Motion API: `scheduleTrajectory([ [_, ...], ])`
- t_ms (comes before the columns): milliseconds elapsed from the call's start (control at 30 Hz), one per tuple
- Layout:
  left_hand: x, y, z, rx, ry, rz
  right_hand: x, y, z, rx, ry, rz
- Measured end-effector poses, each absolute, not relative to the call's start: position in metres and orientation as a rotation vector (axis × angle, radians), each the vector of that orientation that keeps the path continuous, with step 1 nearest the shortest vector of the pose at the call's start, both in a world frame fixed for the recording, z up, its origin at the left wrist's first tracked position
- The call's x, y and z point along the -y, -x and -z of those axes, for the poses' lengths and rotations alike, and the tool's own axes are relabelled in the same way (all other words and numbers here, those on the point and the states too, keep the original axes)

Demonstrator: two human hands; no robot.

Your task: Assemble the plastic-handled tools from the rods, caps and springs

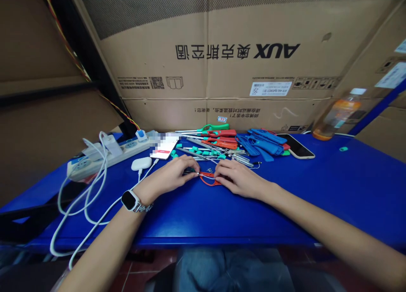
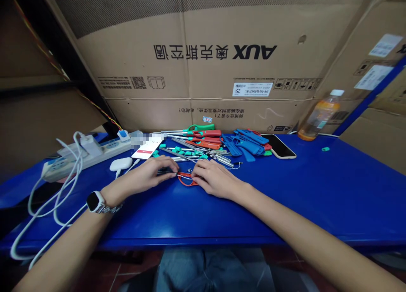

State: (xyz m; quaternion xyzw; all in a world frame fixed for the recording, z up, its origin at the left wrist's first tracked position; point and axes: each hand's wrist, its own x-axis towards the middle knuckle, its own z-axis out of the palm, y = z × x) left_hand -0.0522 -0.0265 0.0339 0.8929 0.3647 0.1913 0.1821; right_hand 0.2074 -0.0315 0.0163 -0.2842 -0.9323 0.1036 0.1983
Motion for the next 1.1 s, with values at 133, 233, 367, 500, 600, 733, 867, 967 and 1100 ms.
scheduleTrajectory([
  [133, 0.0239, 0.0505, -0.0284, -1.078, -2.526, -0.517, 0.0316, -0.2076, -0.0153, 2.602, 0.814, -0.287],
  [233, 0.0229, 0.0501, -0.0285, -1.052, -2.533, -0.526, 0.0314, -0.2078, -0.0149, 2.598, 0.806, -0.294],
  [367, 0.0224, 0.0511, -0.0319, -1.002, -2.497, -0.561, 0.0306, -0.2080, -0.0139, 2.588, 0.793, -0.296],
  [500, 0.0222, 0.0517, -0.0339, -1.036, -2.430, -0.554, 0.0291, -0.2083, -0.0122, 2.579, 0.788, -0.297],
  [600, 0.0212, 0.0515, -0.0334, -1.083, -2.364, -0.537, 0.0285, -0.2084, -0.0116, 2.565, 0.782, -0.320],
  [733, 0.0196, 0.0519, -0.0328, -1.094, -2.328, -0.532, 0.0283, -0.2085, -0.0118, 2.546, 0.774, -0.347],
  [867, 0.0190, 0.0523, -0.0322, -1.074, -2.346, -0.529, 0.0279, -0.2085, -0.0112, 2.535, 0.764, -0.355],
  [967, 0.0194, 0.0516, -0.0306, -1.054, -2.342, -0.537, 0.0273, -0.2091, -0.0098, 2.537, 0.775, -0.353],
  [1100, 0.0218, 0.0494, -0.0309, -1.035, -2.373, -0.531, 0.0289, -0.2102, -0.0096, 2.544, 0.790, -0.351],
])
